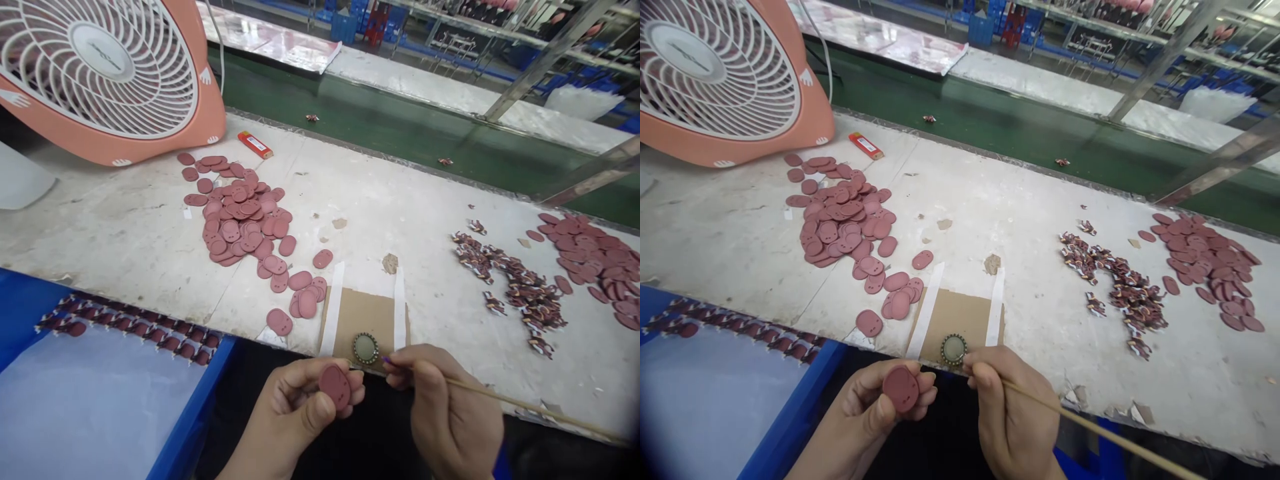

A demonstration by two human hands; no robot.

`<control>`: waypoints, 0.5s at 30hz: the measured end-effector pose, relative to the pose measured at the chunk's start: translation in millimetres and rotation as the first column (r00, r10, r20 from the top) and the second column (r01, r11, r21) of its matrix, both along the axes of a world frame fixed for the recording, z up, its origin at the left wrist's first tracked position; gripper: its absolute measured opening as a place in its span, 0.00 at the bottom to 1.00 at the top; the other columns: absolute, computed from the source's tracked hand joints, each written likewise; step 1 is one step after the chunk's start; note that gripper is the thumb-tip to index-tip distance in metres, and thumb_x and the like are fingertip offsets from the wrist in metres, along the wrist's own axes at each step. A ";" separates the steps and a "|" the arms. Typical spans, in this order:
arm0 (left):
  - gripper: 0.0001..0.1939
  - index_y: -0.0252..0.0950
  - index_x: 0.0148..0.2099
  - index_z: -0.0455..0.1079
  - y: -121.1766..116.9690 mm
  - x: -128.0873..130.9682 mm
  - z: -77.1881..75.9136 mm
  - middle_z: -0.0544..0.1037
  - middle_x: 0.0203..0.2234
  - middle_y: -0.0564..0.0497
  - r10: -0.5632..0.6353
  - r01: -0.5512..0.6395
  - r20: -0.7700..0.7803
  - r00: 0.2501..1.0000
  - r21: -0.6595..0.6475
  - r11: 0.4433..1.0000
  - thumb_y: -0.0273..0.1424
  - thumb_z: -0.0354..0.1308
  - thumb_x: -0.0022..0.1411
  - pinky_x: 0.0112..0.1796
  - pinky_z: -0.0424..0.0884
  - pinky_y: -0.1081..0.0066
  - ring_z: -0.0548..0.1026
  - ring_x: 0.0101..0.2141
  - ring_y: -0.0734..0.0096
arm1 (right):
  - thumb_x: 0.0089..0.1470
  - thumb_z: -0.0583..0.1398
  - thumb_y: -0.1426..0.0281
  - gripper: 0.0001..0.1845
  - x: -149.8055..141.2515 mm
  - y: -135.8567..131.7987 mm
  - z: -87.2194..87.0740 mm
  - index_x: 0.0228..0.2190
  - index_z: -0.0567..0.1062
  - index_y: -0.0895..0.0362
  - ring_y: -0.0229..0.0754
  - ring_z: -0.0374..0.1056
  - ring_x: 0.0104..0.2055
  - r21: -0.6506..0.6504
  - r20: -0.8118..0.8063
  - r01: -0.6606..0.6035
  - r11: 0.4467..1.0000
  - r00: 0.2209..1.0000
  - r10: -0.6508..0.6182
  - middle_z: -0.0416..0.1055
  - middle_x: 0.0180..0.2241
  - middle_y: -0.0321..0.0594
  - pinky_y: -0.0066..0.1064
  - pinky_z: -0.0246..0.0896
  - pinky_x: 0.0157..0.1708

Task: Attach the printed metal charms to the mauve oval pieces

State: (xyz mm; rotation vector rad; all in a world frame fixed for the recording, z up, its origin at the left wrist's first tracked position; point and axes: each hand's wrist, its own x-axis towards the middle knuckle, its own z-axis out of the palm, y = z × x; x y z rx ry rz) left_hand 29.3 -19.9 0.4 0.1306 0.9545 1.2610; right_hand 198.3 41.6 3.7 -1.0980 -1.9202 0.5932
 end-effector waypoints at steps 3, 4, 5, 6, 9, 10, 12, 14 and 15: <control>0.13 0.44 0.36 0.85 1.1 1.0 -1.2 0.88 0.30 0.50 -0.005 0.005 -0.008 1.000 0.017 1.000 0.40 0.75 0.46 0.37 0.76 0.76 0.83 0.33 0.69 | 0.72 0.53 0.65 0.16 -2.5 7.0 -8.4 0.34 0.75 0.55 0.34 0.69 0.22 0.002 0.033 -0.004 1.000 0.999 0.004 0.72 0.24 0.33 0.23 0.63 0.23; 0.13 0.44 0.36 0.85 1.4 1.4 -1.5 0.87 0.30 0.50 -0.005 0.005 -0.009 1.000 0.021 1.000 0.41 0.75 0.46 0.37 0.75 0.76 0.82 0.33 0.70 | 0.72 0.53 0.65 0.16 -3.6 8.1 -10.0 0.33 0.75 0.55 0.34 0.69 0.22 0.002 0.036 -0.003 1.000 0.999 0.002 0.71 0.23 0.33 0.23 0.63 0.23; 0.13 0.44 0.36 0.85 1.8 1.7 -1.7 0.87 0.30 0.50 -0.005 0.005 -0.008 1.000 0.024 1.000 0.41 0.75 0.47 0.37 0.75 0.76 0.82 0.33 0.70 | 0.71 0.54 0.64 0.16 -4.4 8.6 -10.8 0.33 0.75 0.56 0.34 0.69 0.22 0.001 0.036 0.000 1.000 0.999 0.000 0.71 0.23 0.32 0.23 0.62 0.23; 0.13 0.44 0.35 0.85 2.0 1.9 -1.7 0.87 0.30 0.50 -0.004 0.004 -0.008 1.000 0.024 1.000 0.41 0.75 0.47 0.37 0.75 0.76 0.82 0.33 0.70 | 0.71 0.54 0.64 0.17 -4.6 8.6 -10.9 0.33 0.75 0.56 0.34 0.68 0.22 -0.002 0.032 -0.001 1.000 0.999 0.001 0.71 0.23 0.32 0.23 0.62 0.23; 0.12 0.44 0.36 0.84 2.4 2.0 -0.7 0.88 0.31 0.51 0.003 -0.003 -0.012 1.000 0.013 1.000 0.40 0.75 0.47 0.37 0.76 0.76 0.83 0.34 0.69 | 0.72 0.53 0.66 0.16 -2.4 5.2 -7.1 0.33 0.75 0.56 0.34 0.69 0.21 -0.015 -0.004 -0.006 1.000 1.000 0.006 0.72 0.23 0.33 0.23 0.63 0.22; 0.13 0.43 0.36 0.84 2.3 1.9 -0.3 0.88 0.32 0.51 0.005 -0.005 -0.013 1.000 0.006 1.000 0.40 0.75 0.47 0.37 0.76 0.76 0.83 0.34 0.68 | 0.72 0.52 0.67 0.16 -1.7 2.9 -4.5 0.34 0.75 0.56 0.34 0.69 0.21 -0.016 -0.020 -0.002 1.000 1.000 0.001 0.72 0.24 0.33 0.22 0.64 0.22; 0.13 0.43 0.36 0.84 1.9 1.9 0.2 0.88 0.32 0.51 0.006 -0.006 -0.018 1.000 -0.002 1.000 0.40 0.76 0.46 0.38 0.76 0.75 0.84 0.35 0.66 | 0.73 0.51 0.66 0.16 -2.7 -3.5 1.8 0.35 0.74 0.56 0.35 0.70 0.22 -0.036 -0.097 -0.002 0.999 0.995 -0.002 0.73 0.27 0.35 0.23 0.66 0.22; 0.14 0.42 0.36 0.84 1.1 2.0 0.3 0.88 0.31 0.50 0.004 -0.004 -0.023 1.000 0.001 1.000 0.40 0.76 0.46 0.39 0.76 0.75 0.84 0.36 0.66 | 0.73 0.51 0.64 0.17 -8.1 -11.1 8.8 0.35 0.74 0.56 0.36 0.71 0.23 -0.070 -0.227 -0.027 0.997 0.974 0.010 0.73 0.27 0.37 0.24 0.68 0.23; 0.14 0.42 0.36 0.84 0.6 2.2 0.1 0.88 0.30 0.50 0.001 -0.001 -0.026 1.000 0.004 1.000 0.40 0.76 0.46 0.39 0.76 0.75 0.84 0.36 0.66 | 0.73 0.52 0.63 0.17 -12.2 -14.9 12.0 0.35 0.75 0.56 0.37 0.71 0.24 -0.081 -0.299 -0.041 0.996 0.954 0.015 0.73 0.27 0.37 0.25 0.68 0.23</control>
